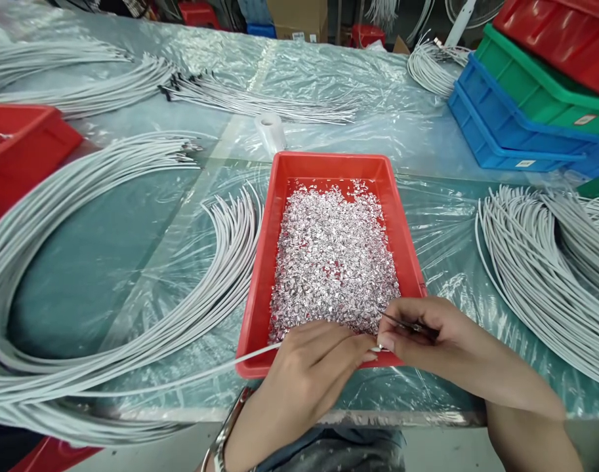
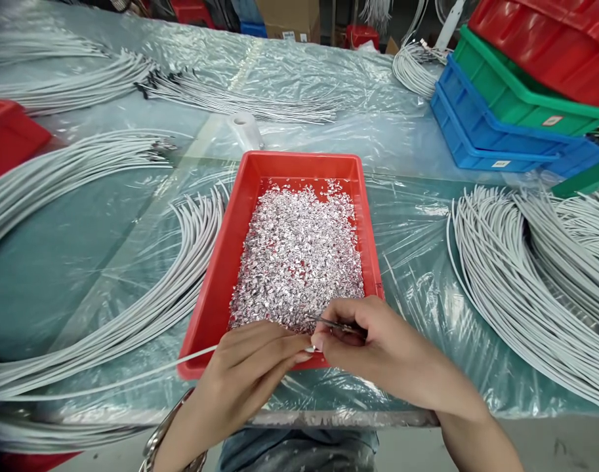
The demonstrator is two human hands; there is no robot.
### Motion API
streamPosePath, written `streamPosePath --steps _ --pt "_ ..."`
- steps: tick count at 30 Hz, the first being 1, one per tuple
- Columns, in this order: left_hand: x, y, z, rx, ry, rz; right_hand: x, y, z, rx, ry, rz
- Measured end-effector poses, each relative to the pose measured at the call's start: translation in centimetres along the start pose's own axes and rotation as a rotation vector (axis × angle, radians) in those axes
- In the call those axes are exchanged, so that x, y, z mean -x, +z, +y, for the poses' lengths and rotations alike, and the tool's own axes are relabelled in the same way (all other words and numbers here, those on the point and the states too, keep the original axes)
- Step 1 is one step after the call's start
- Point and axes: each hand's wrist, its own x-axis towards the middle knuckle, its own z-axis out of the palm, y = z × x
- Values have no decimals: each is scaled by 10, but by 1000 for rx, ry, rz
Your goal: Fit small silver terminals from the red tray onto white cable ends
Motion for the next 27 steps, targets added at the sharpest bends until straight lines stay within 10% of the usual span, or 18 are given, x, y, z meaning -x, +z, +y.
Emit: streamPosePath --steps 19,27 --pt "-2 1 3 93 55 222 -2 12 -10 -138 -51 67" --pt "-2 -4 8 208 -105 262 4 16 -7 70 -337 234"
